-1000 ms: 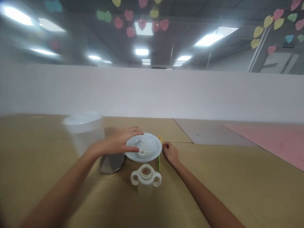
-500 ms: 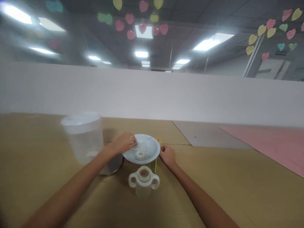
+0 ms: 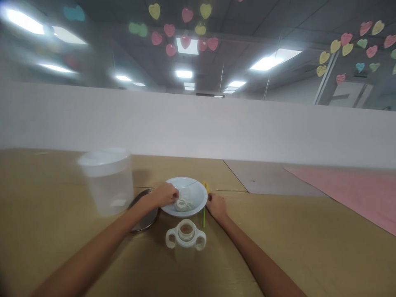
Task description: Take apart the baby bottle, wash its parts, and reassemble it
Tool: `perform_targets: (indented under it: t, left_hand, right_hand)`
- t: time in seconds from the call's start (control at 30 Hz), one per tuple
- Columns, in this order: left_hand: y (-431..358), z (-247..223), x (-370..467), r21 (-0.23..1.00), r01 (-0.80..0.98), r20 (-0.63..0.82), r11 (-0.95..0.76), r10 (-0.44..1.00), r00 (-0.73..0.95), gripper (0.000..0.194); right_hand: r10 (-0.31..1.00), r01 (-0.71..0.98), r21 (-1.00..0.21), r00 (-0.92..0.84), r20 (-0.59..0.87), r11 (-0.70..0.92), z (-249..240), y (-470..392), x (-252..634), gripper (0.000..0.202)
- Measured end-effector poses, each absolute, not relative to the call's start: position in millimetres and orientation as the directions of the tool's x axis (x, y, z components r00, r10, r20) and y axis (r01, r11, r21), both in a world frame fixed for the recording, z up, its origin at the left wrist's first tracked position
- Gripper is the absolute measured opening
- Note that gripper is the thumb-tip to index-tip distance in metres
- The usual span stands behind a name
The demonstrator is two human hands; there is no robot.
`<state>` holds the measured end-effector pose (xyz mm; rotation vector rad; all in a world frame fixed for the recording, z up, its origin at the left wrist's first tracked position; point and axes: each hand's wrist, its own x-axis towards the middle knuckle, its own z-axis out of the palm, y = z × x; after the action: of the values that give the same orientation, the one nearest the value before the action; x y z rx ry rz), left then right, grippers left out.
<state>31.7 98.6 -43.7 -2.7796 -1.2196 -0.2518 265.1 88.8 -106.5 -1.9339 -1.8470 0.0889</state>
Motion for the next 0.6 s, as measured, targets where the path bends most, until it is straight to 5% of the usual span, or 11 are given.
perform_targets:
  t: [0.4,0.6]
  left_hand:
    - [86,-14,33,0.031,0.727,0.428,-0.686,0.666,0.611,0.027]
    - [80,-6,33,0.338,0.500,0.708,-0.798,0.565,0.423,0.009]
  right_hand:
    - [0.940,0.851,-0.523,0.140,0.310,0.045,-115,97,271,0.022]
    - [0.856,0.717,-0.696,0.342,0.387,0.028,-120,101,279,0.038]
